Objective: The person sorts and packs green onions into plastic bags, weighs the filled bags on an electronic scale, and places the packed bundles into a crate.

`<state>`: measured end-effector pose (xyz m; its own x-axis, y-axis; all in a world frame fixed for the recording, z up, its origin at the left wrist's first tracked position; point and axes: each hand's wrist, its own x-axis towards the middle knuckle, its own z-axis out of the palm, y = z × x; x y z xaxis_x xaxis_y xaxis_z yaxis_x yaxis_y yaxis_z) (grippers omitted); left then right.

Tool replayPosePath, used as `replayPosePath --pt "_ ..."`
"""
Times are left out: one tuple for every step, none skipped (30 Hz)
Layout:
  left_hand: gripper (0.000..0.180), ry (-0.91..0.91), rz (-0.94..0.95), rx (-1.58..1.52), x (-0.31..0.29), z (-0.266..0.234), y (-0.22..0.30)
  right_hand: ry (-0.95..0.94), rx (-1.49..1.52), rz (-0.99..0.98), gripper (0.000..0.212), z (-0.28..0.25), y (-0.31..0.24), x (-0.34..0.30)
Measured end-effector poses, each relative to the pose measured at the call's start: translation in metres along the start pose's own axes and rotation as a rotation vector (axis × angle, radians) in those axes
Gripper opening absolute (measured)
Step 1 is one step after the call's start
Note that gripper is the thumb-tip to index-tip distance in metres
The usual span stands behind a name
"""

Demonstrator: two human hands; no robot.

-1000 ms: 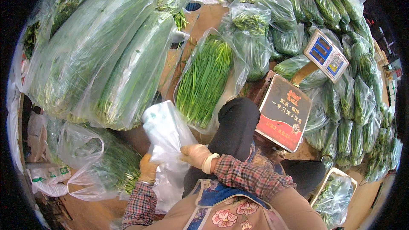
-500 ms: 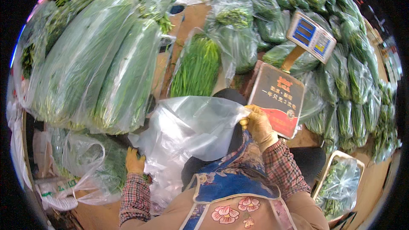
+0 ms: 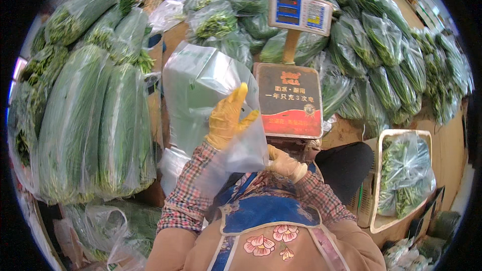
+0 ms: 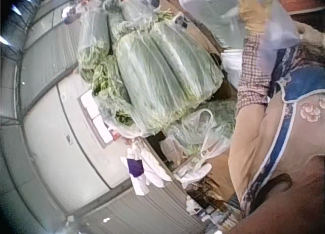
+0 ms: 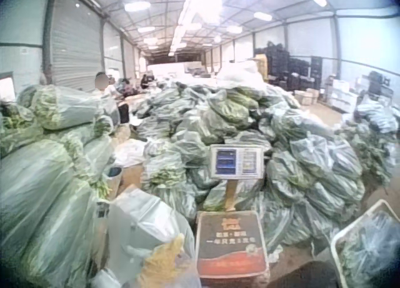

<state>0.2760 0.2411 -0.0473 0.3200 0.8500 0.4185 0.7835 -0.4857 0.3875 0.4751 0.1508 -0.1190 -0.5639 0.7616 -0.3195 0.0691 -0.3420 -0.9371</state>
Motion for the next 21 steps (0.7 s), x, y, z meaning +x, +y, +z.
replayPosePath --pt "0.073 -0.072 -0.011 0.195 -0.006 0.01 0.0 -0.034 0.263 -0.056 0.063 0.002 -0.003 -0.002" --pt "0.073 -0.143 -0.02 0.396 -0.016 0.017 0.002 0.001 0.359 0.009 0.064 -0.003 -0.004 -0.002" --pt "0.072 -0.208 -0.023 0.586 -0.02 0.015 0.013 0.045 0.451 0.077 0.065 -0.01 -0.01 -0.001" --pt "0.074 -0.256 -0.056 0.473 -0.028 0.004 0.021 0.1 0.55 0.177 0.058 -0.018 -0.018 -0.004" --pt "0.077 -0.274 -0.074 0.487 -0.037 0.005 0.022 0.196 0.575 0.209 0.045 -0.02 -0.021 -0.005" --pt "0.082 -0.278 -0.08 0.474 -0.033 0.005 0.037 0.267 0.52 0.091 0.036 -0.044 0.018 0.001" --pt "0.088 -0.283 -0.096 0.469 -0.032 0.003 0.051 0.327 0.462 -0.02 0.027 -0.066 0.057 0.006" --pt "0.091 -0.277 -0.128 0.486 -0.047 -0.003 0.046 0.437 0.568 -0.026 0.028 -0.06 0.052 0.012" --pt "0.093 -0.259 -0.142 0.487 -0.057 -0.009 0.043 0.531 0.756 -0.033 0.026 -0.064 0.045 0.011" --pt "0.096 -0.24 -0.155 0.486 -0.064 -0.013 0.042 0.566 0.875 -0.028 0.028 -0.07 0.051 0.015" --pt "0.098 -0.224 -0.192 0.429 -0.071 -0.017 0.041 0.602 0.993 -0.023 0.03 -0.076 0.05 0.017" --pt "0.1 -0.209 -0.228 0.371 -0.076 -0.019 0.04 0.526 0.998 0.015 0.047 -0.082 0.049 0.014" --pt "0.102 -0.194 -0.263 0.312 -0.079 -0.02 0.04 0.471 0.982 0.082 0.054 -0.083 0.05 0.008" --pt "0.105 -0.184 -0.278 0.301 -0.082 -0.019 0.037 0.41 0.962 0.15 0.06 -0.077 0.037 0.001" --pt "0.106 -0.181 -0.289 0.288 -0.084 -0.017 0.035 0.349 0.941 0.218 0.067 -0.073 0.03 -0.003" --pt "0.107 -0.177 -0.299 0.275 -0.085 -0.016 0.034 0.234 0.93 0.267 0.08 -0.067 0.043 0.003" --pt "0.108 -0.171 -0.311 0.259 -0.085 -0.014 0.034 0.253 0.842 0.278 0.079 -0.06 0.039 0.0" --pt "0.108 -0.175 -0.305 0.264 -0.084 -0.014 0.035 0.269 0.754 0.288 0.078 -0.053 0.031 -0.003" --pt "0.108 -0.179 -0.301 0.269 -0.083 -0.013 0.036 0.284 0.665 0.298 0.077 -0.051 0.027 -0.005" --pt "0.108 -0.181 -0.293 0.275 -0.081 -0.013 0.037 0.239 0.658 0.251 0.071 -0.058 0.027 -0.006" --pt "0.108 -0.184 -0.284 0.296 -0.08 -0.014 0.038 0.226 0.601 0.243 0.069 -0.066 0.026 -0.007"
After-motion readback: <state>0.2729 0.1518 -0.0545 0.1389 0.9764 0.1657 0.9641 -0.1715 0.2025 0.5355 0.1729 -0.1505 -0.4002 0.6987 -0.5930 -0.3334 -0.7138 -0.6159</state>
